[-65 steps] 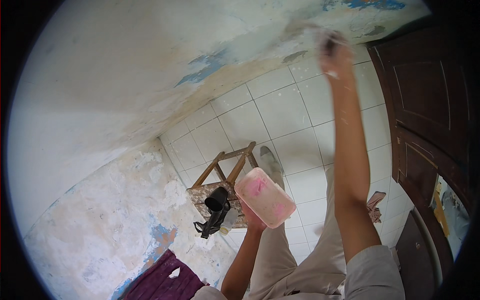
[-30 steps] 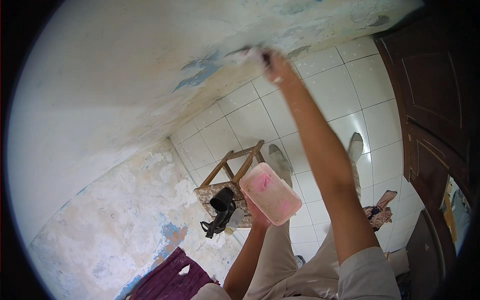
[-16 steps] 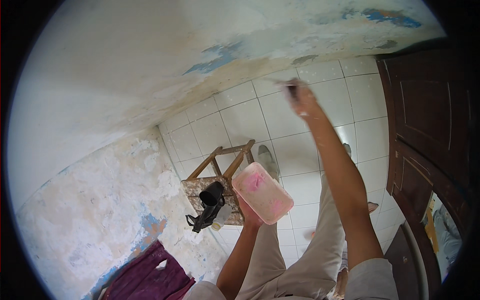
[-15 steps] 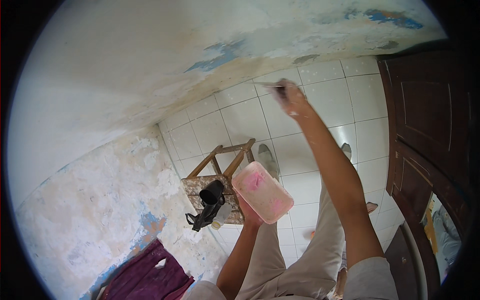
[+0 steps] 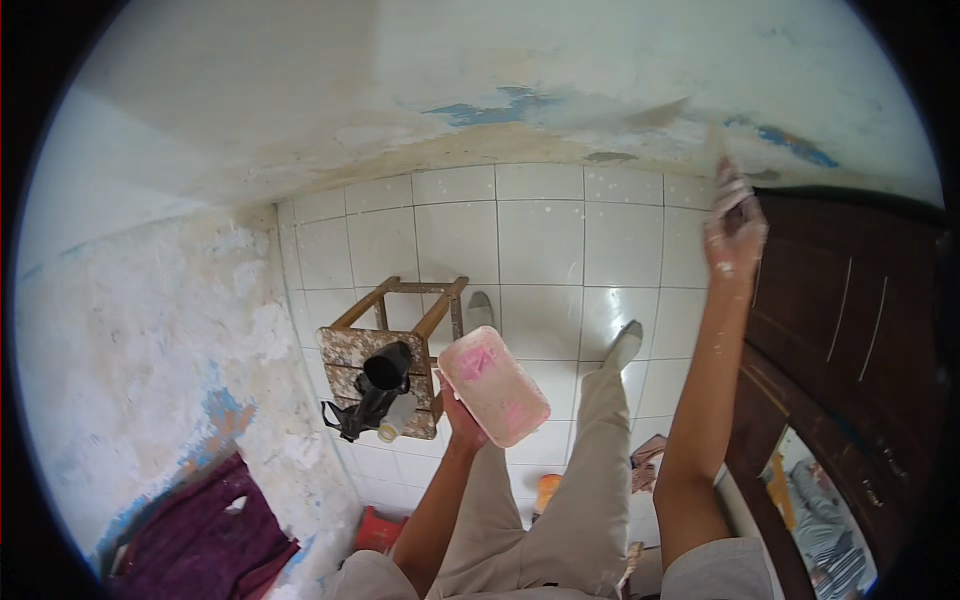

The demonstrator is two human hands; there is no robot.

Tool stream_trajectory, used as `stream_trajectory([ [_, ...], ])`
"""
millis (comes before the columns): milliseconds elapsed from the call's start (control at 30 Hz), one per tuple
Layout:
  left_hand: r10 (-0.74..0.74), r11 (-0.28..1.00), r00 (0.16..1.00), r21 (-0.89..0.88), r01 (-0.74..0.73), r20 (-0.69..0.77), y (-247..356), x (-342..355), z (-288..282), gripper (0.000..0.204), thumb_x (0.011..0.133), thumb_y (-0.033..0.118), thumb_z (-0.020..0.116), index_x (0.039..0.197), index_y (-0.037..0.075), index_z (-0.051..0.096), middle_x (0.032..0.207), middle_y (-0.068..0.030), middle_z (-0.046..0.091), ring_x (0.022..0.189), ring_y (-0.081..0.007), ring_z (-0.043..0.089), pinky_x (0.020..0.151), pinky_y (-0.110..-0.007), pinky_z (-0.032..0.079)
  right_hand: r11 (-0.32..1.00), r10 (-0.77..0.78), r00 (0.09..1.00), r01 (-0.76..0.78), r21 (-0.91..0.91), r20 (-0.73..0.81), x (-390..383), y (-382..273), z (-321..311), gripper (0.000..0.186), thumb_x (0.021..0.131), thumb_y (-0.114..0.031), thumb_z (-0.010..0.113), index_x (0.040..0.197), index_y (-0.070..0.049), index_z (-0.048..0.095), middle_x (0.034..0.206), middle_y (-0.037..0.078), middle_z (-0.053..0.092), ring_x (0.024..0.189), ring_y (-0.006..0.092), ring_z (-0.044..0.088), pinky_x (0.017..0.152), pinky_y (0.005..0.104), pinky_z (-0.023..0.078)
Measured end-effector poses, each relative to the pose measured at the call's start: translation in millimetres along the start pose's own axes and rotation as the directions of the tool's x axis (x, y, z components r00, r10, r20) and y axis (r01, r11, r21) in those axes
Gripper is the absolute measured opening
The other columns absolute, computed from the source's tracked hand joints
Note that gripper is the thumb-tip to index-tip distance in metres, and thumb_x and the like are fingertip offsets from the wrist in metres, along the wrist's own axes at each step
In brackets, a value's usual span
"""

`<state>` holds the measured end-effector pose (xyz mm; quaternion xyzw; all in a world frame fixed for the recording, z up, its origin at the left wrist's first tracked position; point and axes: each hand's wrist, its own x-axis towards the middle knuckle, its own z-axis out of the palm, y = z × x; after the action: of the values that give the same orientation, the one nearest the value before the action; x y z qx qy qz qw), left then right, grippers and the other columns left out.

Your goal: The person applies and smooths putty mixture from a pink container onto a ceiling or upper wall area with a putty knife.

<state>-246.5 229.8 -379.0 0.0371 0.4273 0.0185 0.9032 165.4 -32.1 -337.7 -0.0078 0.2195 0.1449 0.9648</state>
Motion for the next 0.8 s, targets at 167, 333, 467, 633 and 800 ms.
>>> stream_trajectory([
  [167,0.097,0.994,0.995,0.048,-0.098,0.020,12,2,-1,0.077,0.094,0.074,0.035,0.143,0.015,0.044,0.139,-0.0072,0.052,0.127,-0.0294,0.052,0.106,-0.050,0.044,0.735,0.126,0.981,-0.192,-0.650,-0.147,42,132,-74,0.024,0.096,0.003,0.053,0.115,0.016,0.055,0.109,0.020,0.064,0.094,0.0181,0.065,0.087,0.0240,0.057],
  [333,0.096,0.995,0.995,0.013,-0.096,-0.009,17,4,0,0.075,0.096,0.071,0.033,0.144,0.014,0.043,0.138,-0.0076,0.052,0.126,-0.0289,0.052,0.106,-0.049,0.045,0.922,0.121,0.984,-0.160,-0.352,-0.129,95,153,-16,0.026,0.096,0.002,0.050,0.116,0.018,0.053,0.112,0.023,0.064,0.093,0.0195,0.066,0.083,0.0240,0.058],
  [467,0.179,0.975,0.983,0.139,-0.172,-0.039,17,1,7,0.075,0.096,0.071,0.032,0.145,0.015,0.042,0.138,-0.0076,0.052,0.127,-0.0275,0.051,0.105,-0.048,0.045,0.995,0.080,0.987,-0.086,-0.040,-0.140,60,58,54,0.035,0.096,0.002,0.046,0.127,0.017,0.046,0.111,0.022,0.063,0.085,0.0190,0.066,0.071,0.0232,0.063],
  [633,0.140,0.987,0.986,0.095,-0.131,-0.095,14,-1,2,0.075,0.096,0.071,0.033,0.145,0.014,0.042,0.139,-0.0075,0.051,0.128,-0.0275,0.050,0.105,-0.047,0.045,0.997,0.054,0.991,-0.062,0.056,0.121,8,12,11,0.048,0.093,0.005,0.050,0.138,0.016,0.037,0.096,0.015,0.061,0.080,0.0154,0.065,0.071,0.0222,0.063],
  [800,0.162,0.978,0.983,0.143,-0.150,-0.082,7,6,-9,0.077,0.096,0.072,0.032,0.146,0.014,0.040,0.140,-0.0075,0.050,0.128,-0.0275,0.051,0.106,-0.047,0.045,0.968,0.132,0.966,-0.174,-0.182,-0.224,29,67,-107,0.040,0.091,0.003,0.054,0.126,0.020,0.044,0.096,0.015,0.061,0.080,0.0194,0.065,0.074,0.0226,0.062],
])
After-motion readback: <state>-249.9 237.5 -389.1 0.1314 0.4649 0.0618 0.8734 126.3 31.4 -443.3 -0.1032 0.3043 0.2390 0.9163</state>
